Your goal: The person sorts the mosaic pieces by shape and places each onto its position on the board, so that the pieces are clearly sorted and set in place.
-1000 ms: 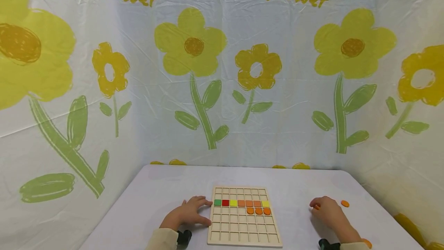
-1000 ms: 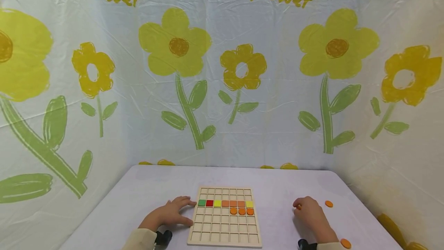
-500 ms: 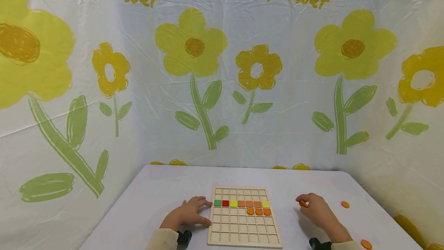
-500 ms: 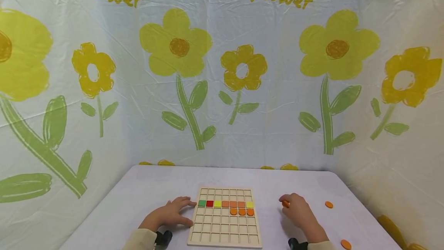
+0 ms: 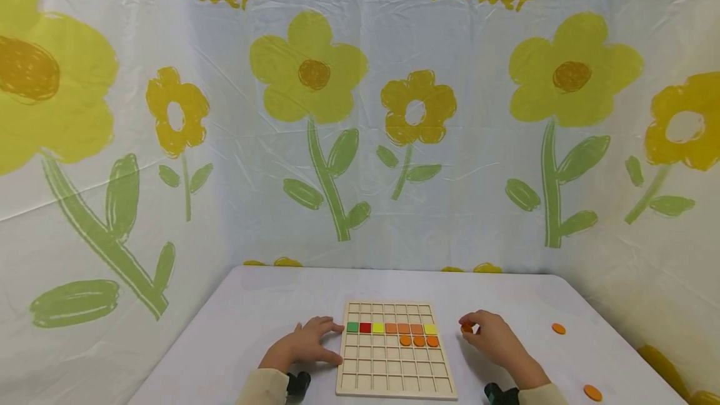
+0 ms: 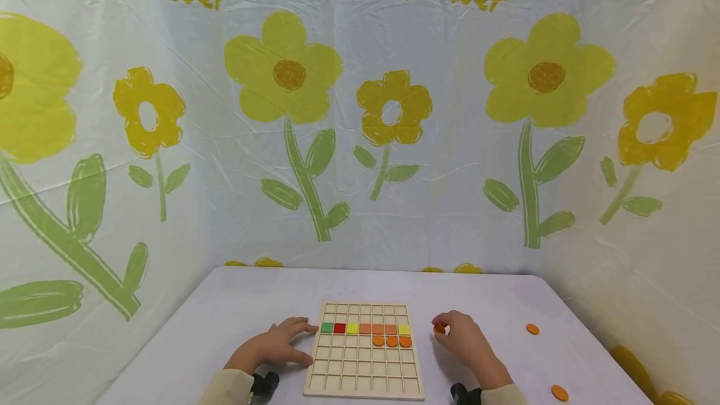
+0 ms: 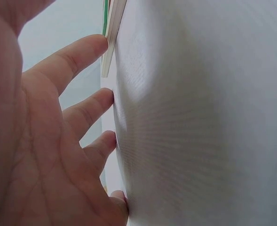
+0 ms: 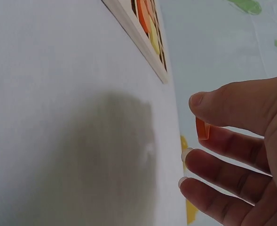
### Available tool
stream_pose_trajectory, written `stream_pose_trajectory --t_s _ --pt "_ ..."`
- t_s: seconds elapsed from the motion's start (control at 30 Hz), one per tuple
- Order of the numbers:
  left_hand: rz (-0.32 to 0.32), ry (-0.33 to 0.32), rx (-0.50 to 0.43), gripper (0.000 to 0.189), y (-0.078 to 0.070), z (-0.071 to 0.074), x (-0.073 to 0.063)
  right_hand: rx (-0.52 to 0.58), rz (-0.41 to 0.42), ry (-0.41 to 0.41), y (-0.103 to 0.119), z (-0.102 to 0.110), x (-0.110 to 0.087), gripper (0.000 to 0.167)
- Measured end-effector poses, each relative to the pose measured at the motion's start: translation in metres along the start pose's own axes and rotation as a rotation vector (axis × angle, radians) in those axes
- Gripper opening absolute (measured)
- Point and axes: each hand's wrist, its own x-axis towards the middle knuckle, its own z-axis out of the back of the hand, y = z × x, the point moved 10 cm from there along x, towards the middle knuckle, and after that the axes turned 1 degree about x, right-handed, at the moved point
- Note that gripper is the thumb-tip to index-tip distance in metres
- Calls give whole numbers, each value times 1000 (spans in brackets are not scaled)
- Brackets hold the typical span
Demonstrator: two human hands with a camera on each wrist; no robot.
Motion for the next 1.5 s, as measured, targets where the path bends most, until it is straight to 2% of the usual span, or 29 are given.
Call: stream_pose_trajectory --t_s 0.53,0.9,1.13,1.5 --pt "-13 6 21 73 0 0 -2 14 126 -4 43 -17 0 19" --pt "6 18 20 76 0 0 -2 50 188 14 62 -30 0 18" --pt "3 16 24 76 -3 3 -4 37 284 10 82 -35 -3 18" --pt "22 21 8 74 -2 3 -4 96 406 53 112 -49 -7 17"
